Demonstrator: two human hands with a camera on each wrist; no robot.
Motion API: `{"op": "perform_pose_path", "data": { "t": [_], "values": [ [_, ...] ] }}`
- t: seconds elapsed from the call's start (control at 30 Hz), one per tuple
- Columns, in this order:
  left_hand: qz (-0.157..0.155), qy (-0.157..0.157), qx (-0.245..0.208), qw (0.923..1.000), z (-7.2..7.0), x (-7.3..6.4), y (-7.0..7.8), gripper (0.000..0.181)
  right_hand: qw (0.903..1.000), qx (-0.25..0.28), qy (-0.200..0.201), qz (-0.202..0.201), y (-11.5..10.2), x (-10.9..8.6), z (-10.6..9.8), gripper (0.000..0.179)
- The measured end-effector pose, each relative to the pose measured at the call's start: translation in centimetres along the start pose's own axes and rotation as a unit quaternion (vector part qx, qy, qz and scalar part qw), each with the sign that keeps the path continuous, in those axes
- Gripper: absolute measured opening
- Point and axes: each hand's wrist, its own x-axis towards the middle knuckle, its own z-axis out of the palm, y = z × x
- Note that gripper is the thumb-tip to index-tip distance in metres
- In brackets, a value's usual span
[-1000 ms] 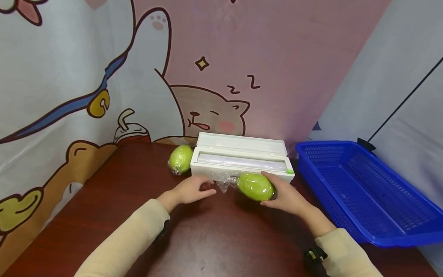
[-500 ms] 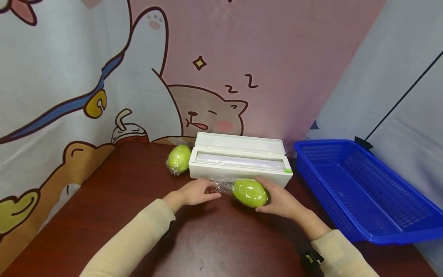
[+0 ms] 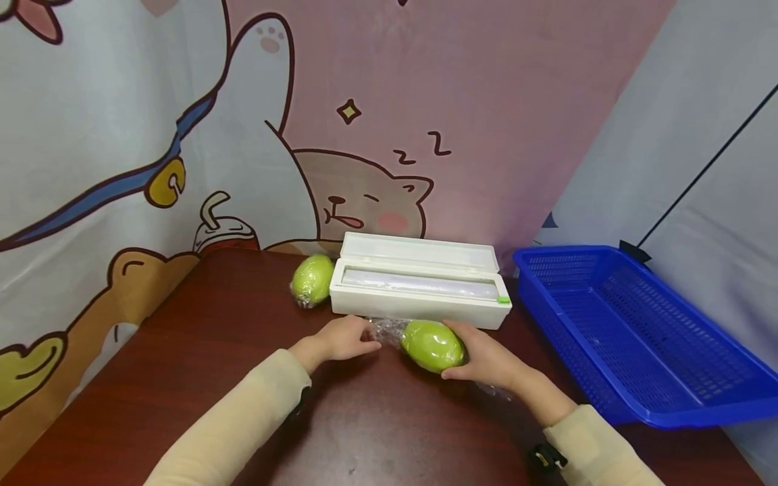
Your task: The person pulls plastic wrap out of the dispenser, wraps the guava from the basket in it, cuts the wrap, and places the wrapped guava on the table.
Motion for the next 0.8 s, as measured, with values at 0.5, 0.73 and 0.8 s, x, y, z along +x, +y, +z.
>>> {"op": "perform_pose_path", "data": {
  "t": [0.5,0.73,0.8],
  "values": [
    [-0.079,0.112,-0.130,0.9820,0.3,1.5,2.0,0.033,0.9997,-0.019,-0.016,0.008,-1.4,0.0,0.3,0.087],
    [-0.051,0.130,-0.207,0.9682,0.3,2.8,3.6,0.029,0.9999,-0.008,-0.008,0.003,-1.4,0.1,0.4,0.081],
    [-0.041,0.128,-0.196,0.9714,0.5,3.2,4.0,0.026,1.0000,-0.004,-0.005,0.002,-1.3,0.2,0.4,0.078]
  ]
}}
